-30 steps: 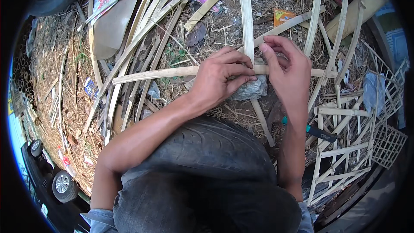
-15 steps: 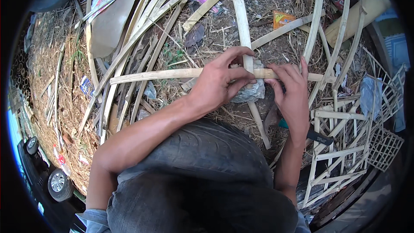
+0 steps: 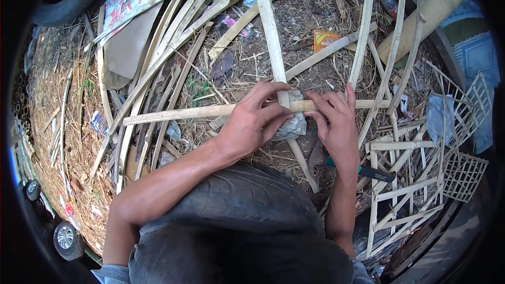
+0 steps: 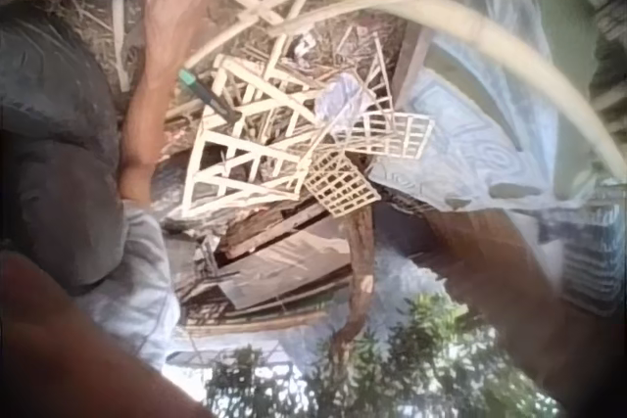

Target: The person assembles a bamboo lattice by hand, using a hammer to drive small nails into the overlapping joints of thin bamboo strips.

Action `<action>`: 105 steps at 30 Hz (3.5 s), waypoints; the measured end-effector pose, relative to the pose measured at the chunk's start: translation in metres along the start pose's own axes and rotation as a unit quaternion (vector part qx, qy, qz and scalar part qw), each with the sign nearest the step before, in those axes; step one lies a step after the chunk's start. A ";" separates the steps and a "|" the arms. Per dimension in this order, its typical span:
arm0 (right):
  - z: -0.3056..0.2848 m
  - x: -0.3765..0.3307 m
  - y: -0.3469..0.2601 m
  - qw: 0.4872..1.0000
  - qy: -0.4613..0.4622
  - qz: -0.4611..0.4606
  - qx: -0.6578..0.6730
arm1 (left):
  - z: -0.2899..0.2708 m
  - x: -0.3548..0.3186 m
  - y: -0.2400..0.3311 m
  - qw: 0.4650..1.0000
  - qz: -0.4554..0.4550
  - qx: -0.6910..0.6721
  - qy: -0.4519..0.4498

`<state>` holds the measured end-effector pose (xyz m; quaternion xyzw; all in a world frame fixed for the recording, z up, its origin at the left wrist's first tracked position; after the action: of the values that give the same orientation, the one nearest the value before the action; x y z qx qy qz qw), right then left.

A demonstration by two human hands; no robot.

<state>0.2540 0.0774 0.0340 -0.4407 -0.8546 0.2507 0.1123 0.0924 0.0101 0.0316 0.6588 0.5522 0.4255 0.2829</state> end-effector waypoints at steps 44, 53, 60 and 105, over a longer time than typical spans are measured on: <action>-0.015 0.035 -0.036 0.977 0.144 0.143 0.063 | 0.000 -0.004 -0.004 0.995 0.021 -0.085 -0.037; -0.047 0.034 0.032 0.931 0.205 0.284 0.100 | 0.003 -0.004 -0.012 0.994 0.016 -0.102 -0.047; 0.013 0.032 0.053 0.816 0.145 0.349 0.438 | -0.014 -0.001 -0.014 0.992 0.039 -0.088 -0.078; -0.086 0.028 0.206 0.870 0.304 0.384 0.056 | -0.022 0.001 -0.014 0.991 0.026 -0.054 -0.124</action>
<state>0.4169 0.2287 -0.0021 -0.7817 -0.5259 0.1750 0.2858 0.0664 0.0119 0.0310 0.7045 0.4716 0.3773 0.3728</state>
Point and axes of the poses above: each hand's wrist, its own x-axis towards the middle knuckle, its own z-axis out of the palm, y = z × x, the point moved 8 cm from there along x, towards the middle knuckle, and after that the axes turned 4 degrees about z, right-handed, at the moved point
